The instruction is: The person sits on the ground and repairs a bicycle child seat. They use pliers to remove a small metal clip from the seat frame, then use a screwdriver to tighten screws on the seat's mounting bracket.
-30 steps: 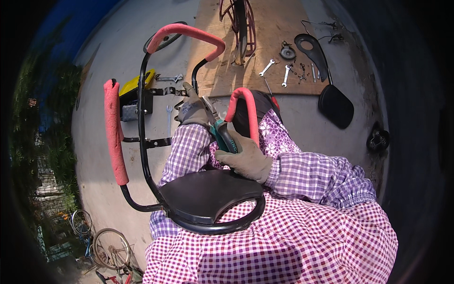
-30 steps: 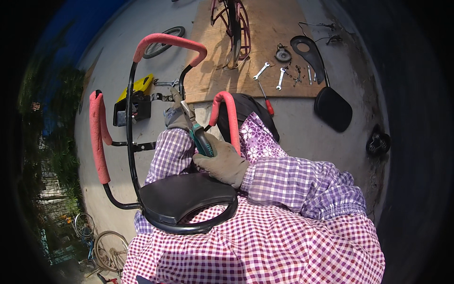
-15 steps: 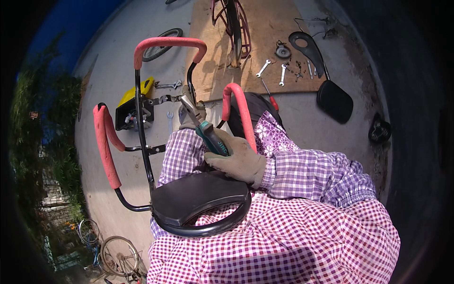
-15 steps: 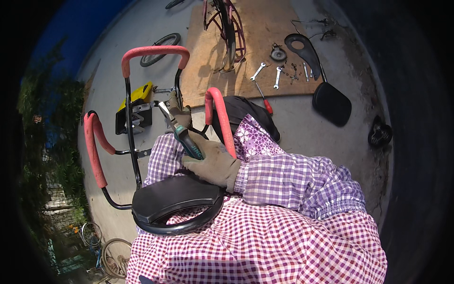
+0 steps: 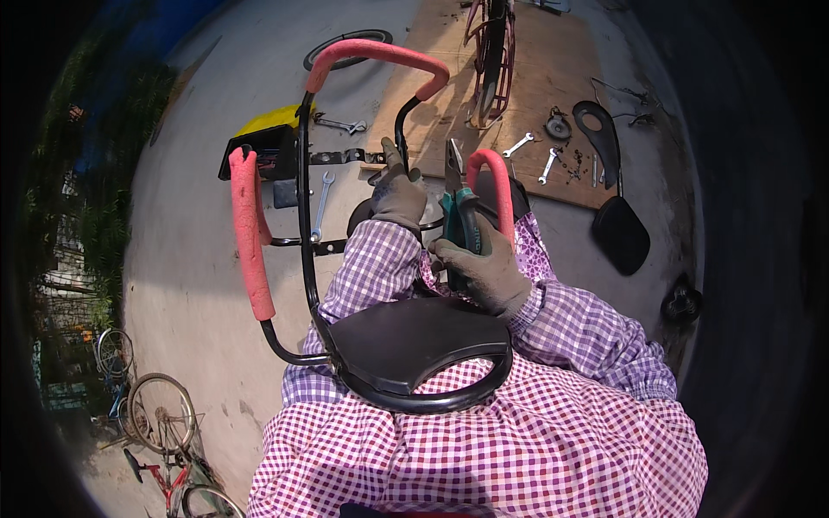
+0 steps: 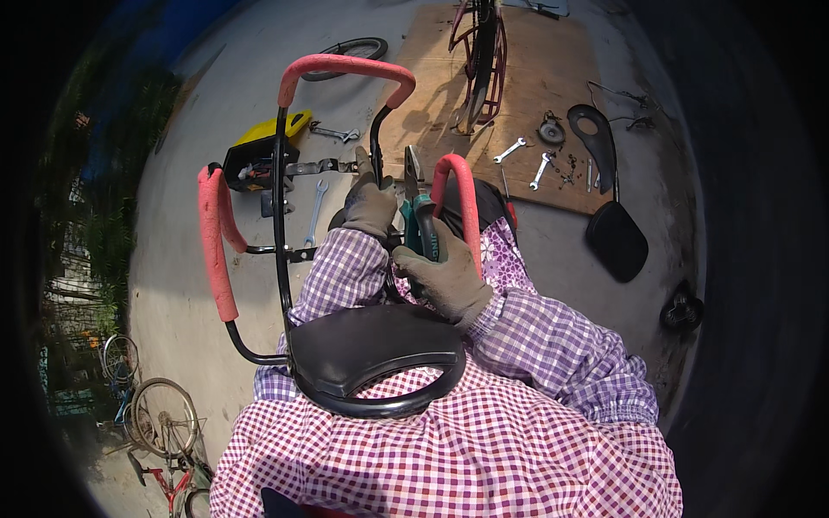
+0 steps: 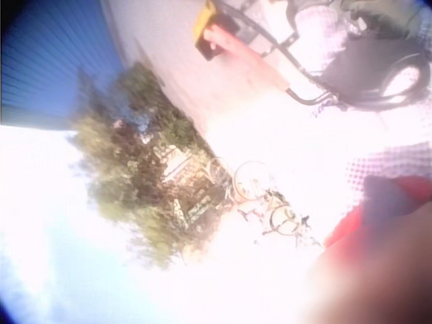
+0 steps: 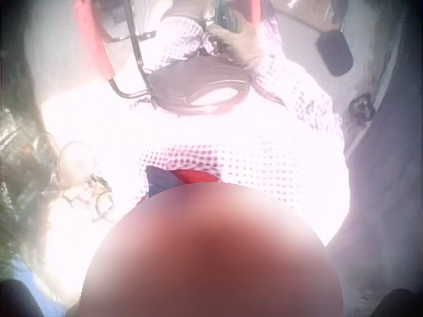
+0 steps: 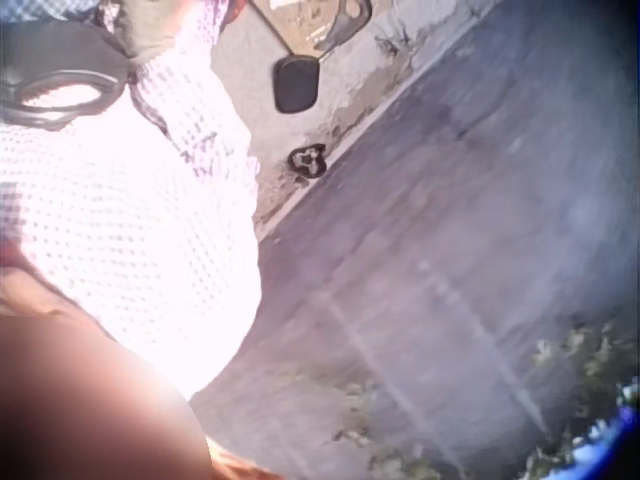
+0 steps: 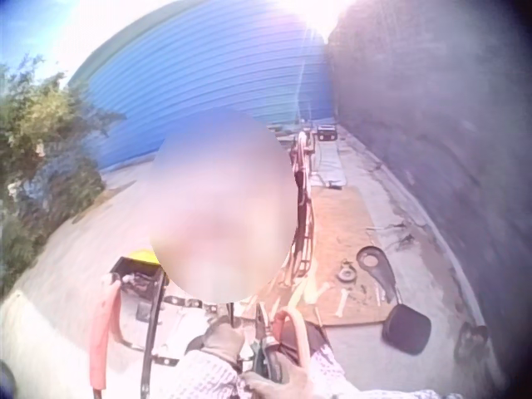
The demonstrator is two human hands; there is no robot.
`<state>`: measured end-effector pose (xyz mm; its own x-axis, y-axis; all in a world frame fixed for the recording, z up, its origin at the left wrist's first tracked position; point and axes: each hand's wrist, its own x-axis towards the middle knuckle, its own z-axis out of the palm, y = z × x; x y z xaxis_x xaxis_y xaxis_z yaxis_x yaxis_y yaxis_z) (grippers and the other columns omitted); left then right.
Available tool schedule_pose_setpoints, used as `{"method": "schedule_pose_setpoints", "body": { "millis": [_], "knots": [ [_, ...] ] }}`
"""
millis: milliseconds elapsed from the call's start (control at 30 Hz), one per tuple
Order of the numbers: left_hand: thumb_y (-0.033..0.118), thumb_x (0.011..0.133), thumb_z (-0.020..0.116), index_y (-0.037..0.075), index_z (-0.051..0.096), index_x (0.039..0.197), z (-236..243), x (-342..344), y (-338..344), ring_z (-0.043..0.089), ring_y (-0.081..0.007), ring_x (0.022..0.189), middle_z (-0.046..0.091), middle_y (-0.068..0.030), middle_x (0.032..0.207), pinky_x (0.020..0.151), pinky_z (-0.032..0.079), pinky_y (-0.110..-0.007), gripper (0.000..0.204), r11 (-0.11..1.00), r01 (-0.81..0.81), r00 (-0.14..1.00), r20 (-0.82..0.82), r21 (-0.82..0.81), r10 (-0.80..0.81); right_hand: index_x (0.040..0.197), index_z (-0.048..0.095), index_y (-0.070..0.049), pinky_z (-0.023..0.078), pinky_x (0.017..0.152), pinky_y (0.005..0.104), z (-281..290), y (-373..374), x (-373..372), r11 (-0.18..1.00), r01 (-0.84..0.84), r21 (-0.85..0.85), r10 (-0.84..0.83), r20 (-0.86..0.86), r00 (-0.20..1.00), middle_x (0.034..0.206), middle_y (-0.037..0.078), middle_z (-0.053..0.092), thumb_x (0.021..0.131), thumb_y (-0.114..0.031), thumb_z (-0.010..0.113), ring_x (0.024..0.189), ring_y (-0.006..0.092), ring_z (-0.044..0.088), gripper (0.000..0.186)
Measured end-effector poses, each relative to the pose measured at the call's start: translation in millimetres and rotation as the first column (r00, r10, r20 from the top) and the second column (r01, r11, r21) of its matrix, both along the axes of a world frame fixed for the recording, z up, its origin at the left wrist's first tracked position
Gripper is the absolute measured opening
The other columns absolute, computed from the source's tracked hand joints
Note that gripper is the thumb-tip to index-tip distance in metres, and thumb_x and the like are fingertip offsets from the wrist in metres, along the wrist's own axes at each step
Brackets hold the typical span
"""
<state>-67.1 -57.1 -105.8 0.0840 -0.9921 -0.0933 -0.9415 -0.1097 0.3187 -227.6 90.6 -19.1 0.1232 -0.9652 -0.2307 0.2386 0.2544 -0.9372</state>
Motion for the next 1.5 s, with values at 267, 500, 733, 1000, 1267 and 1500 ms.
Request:
{"method": "schedule_pose_setpoints", "body": {
  "millis": [267,500,733,1000,1267,1500],
  "knots": [
    [0.024,0.087,0.073,0.009,0.059,0.137,5.4,-9.6,70.9,0.060,-0.0357,0.128,0.060,-0.0177,0.140,0.100,0.052,-0.050,0.054,0.923,0.248,0.962,0.188,-0.295,-0.198,0.129,0.058,0.003,0.058,0.082,0.0313,-14.8,-2.7,-6.6,1.000,-0.016,-0.015,0.016,-0.053,0.998,0.106,0.011,0.072,0.094,-0.015,0.076,0.092,0.0158,0.070,0.043],
    [0.020,0.082,0.074,0.012,0.070,0.117,5.6,36.2,152.9,0.066,-0.0303,0.117,0.067,-0.0097,0.127,0.094,0.054,-0.043,0.036,0.679,0.540,0.807,0.077,-0.498,-0.586,0.129,0.056,0.004,0.058,0.084,0.0313,-6.4,0.9,-12.2,0.996,-0.083,0.017,0.084,-0.066,0.994,0.110,0.013,0.072,0.092,-0.015,0.077,0.092,0.0168,0.071,0.047],
    [0.026,0.081,0.082,0.018,0.071,0.098,16.7,56.9,182.4,0.069,-0.0257,0.092,0.069,-0.0020,0.101,0.077,0.055,-0.042,0.022,0.795,0.409,0.839,-0.159,-0.448,-0.521,0.116,0.063,0.002,0.054,0.084,0.0321,-3.6,1.7,-10.2,0.997,-0.046,0.060,0.049,-0.065,0.997,0.100,0.007,0.071,0.089,-0.026,0.080,0.091,0.0148,0.068,0.042],
    [0.018,0.081,0.090,0.011,0.053,0.071,19.2,59.5,183.3,0.051,-0.0221,0.049,0.052,-0.0052,0.065,0.047,0.039,-0.037,0.040,0.833,0.223,0.865,-0.292,-0.506,-0.409,0.126,0.055,0.004,0.057,0.085,0.0349,0.0,-0.2,-12.6,0.992,-0.118,0.049,0.122,-0.100,0.988,0.109,0.013,0.073,0.094,-0.023,0.074,0.093,0.0202,0.071,0.046],
    [0.004,0.092,0.079,0.001,0.066,0.098,37.0,56.5,176.7,0.064,-0.0129,0.075,0.065,-0.0067,0.087,0.065,0.050,-0.027,0.015,0.878,-0.039,0.729,-0.615,-0.476,-0.301,0.122,0.059,0.003,0.055,0.081,0.0311,1.8,-0.2,-8.1,0.994,-0.064,0.084,0.066,-0.024,0.997,0.099,0.008,0.068,0.090,-0.023,0.079,0.088,0.0143,0.067,0.045],
    [-0.004,0.100,0.063,-0.003,0.058,0.142,56.9,33.9,147.3,0.066,-0.0192,0.114,0.065,-0.0153,0.128,0.098,0.055,-0.031,0.042,0.899,-0.244,0.527,-0.828,-0.363,-0.191,0.129,0.053,0.006,0.059,0.085,0.0338,-1.7,-2.4,-11.3,0.993,-0.097,0.070,0.101,-0.056,0.993,0.108,0.014,0.072,0.092,-0.019,0.076,0.092,0.0207,0.073,0.050]
  ]
}}
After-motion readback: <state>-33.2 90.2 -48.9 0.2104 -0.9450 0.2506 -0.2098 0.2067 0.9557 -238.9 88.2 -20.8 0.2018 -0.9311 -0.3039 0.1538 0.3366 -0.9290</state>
